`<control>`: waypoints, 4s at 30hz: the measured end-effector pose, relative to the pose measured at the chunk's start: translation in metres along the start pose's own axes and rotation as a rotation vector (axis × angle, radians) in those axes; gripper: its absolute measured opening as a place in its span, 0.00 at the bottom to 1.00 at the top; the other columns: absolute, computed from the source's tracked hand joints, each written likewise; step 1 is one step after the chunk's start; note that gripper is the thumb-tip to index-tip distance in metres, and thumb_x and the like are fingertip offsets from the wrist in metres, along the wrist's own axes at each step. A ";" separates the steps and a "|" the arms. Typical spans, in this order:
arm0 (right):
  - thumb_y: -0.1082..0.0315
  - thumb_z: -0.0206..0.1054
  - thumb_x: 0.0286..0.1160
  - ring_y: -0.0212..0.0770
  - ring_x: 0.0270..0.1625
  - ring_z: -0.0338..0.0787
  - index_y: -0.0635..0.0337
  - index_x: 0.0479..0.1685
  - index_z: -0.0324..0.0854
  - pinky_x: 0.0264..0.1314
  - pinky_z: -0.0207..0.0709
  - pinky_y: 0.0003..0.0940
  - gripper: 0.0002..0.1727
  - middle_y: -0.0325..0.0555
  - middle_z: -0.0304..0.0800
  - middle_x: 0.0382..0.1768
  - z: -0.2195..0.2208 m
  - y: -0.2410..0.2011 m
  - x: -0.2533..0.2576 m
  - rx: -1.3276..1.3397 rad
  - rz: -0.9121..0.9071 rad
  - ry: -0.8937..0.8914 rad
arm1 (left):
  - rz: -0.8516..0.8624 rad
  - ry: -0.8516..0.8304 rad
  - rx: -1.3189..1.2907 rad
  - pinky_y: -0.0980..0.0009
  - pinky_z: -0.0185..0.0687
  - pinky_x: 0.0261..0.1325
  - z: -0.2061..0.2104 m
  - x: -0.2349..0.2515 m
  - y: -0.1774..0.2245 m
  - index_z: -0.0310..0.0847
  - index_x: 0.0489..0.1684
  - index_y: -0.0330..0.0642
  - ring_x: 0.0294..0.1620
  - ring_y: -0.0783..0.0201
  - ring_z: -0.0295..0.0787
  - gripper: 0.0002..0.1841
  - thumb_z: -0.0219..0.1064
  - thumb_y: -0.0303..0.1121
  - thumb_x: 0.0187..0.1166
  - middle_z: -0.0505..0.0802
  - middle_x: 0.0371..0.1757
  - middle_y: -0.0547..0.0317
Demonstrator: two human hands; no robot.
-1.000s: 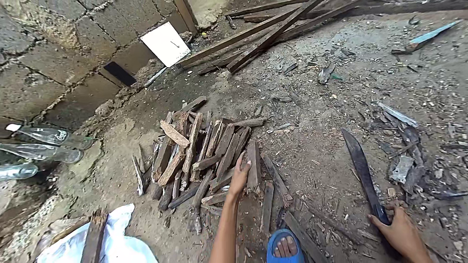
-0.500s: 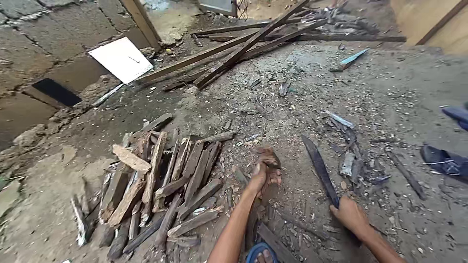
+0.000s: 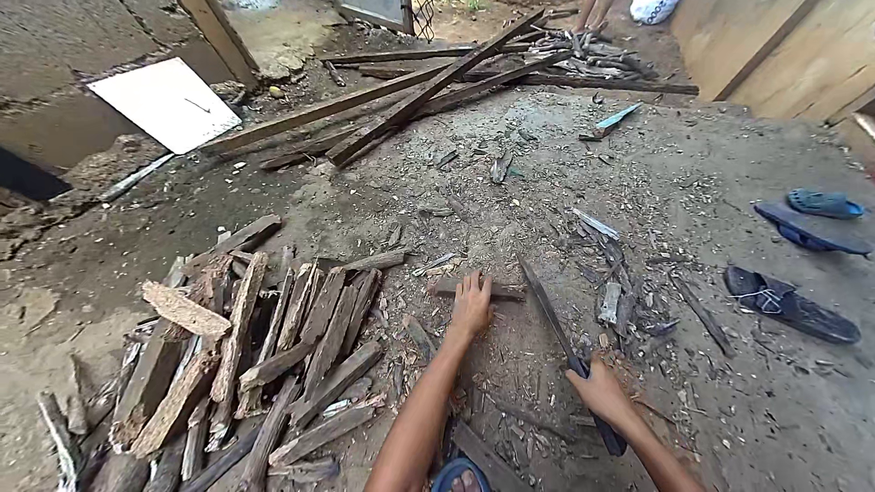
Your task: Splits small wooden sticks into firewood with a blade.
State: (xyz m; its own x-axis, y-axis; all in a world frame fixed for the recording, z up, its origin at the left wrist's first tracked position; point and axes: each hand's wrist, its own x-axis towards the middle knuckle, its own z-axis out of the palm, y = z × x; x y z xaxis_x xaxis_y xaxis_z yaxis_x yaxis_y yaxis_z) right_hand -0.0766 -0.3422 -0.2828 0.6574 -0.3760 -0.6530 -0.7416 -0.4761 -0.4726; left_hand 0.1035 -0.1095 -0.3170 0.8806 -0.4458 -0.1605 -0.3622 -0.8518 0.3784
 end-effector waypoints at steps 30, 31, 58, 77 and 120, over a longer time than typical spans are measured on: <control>0.42 0.46 0.93 0.38 0.14 0.82 0.58 0.57 0.77 0.17 0.83 0.35 0.28 0.39 0.80 0.17 -0.049 -0.107 -0.139 0.412 -0.299 -0.154 | -0.077 0.331 -0.685 0.52 0.82 0.75 -0.001 0.002 0.007 0.72 0.79 0.32 0.66 0.52 0.90 0.33 0.72 0.42 0.77 0.90 0.66 0.43; 0.41 0.45 0.93 0.35 0.14 0.81 0.58 0.56 0.76 0.16 0.83 0.33 0.28 0.37 0.79 0.17 -0.060 -0.116 -0.152 0.484 -0.401 -0.137 | -0.072 0.336 -0.685 0.52 0.82 0.75 -0.001 0.003 0.008 0.72 0.79 0.32 0.66 0.52 0.90 0.33 0.72 0.41 0.77 0.90 0.66 0.42; 0.39 0.47 0.92 0.41 0.18 0.84 0.60 0.53 0.75 0.26 0.85 0.40 0.30 0.43 0.79 0.20 0.045 -0.123 -0.113 0.299 -0.258 -0.269 | -0.053 0.478 -0.814 0.58 0.83 0.70 0.009 -0.028 -0.006 0.74 0.66 0.19 0.59 0.52 0.91 0.28 0.75 0.31 0.72 0.91 0.56 0.35; 0.35 0.46 0.88 0.37 0.16 0.83 0.56 0.49 0.81 0.22 0.83 0.37 0.32 0.37 0.81 0.17 -0.011 -0.105 -0.116 0.212 -0.447 0.036 | 0.102 0.174 -0.976 0.58 0.87 0.69 -0.027 -0.033 0.065 0.67 0.77 0.24 0.60 0.54 0.92 0.33 0.73 0.33 0.76 0.90 0.62 0.38; 0.44 0.41 0.96 0.33 0.12 0.76 0.56 0.45 0.71 0.14 0.78 0.27 0.26 0.38 0.73 0.18 -0.068 -0.116 -0.164 0.777 -0.003 -0.496 | 0.193 0.494 -0.646 0.45 0.82 0.71 0.022 -0.023 0.018 0.79 0.68 0.27 0.64 0.45 0.90 0.25 0.71 0.26 0.68 0.91 0.61 0.38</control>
State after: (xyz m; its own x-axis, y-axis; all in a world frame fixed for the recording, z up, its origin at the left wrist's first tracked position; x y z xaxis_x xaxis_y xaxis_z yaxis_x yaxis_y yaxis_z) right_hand -0.0893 -0.2790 -0.0802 0.6606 0.0933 -0.7450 -0.7386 0.2590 -0.6225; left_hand 0.0705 -0.1210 -0.3261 0.9081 -0.2674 0.3224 -0.4068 -0.3800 0.8307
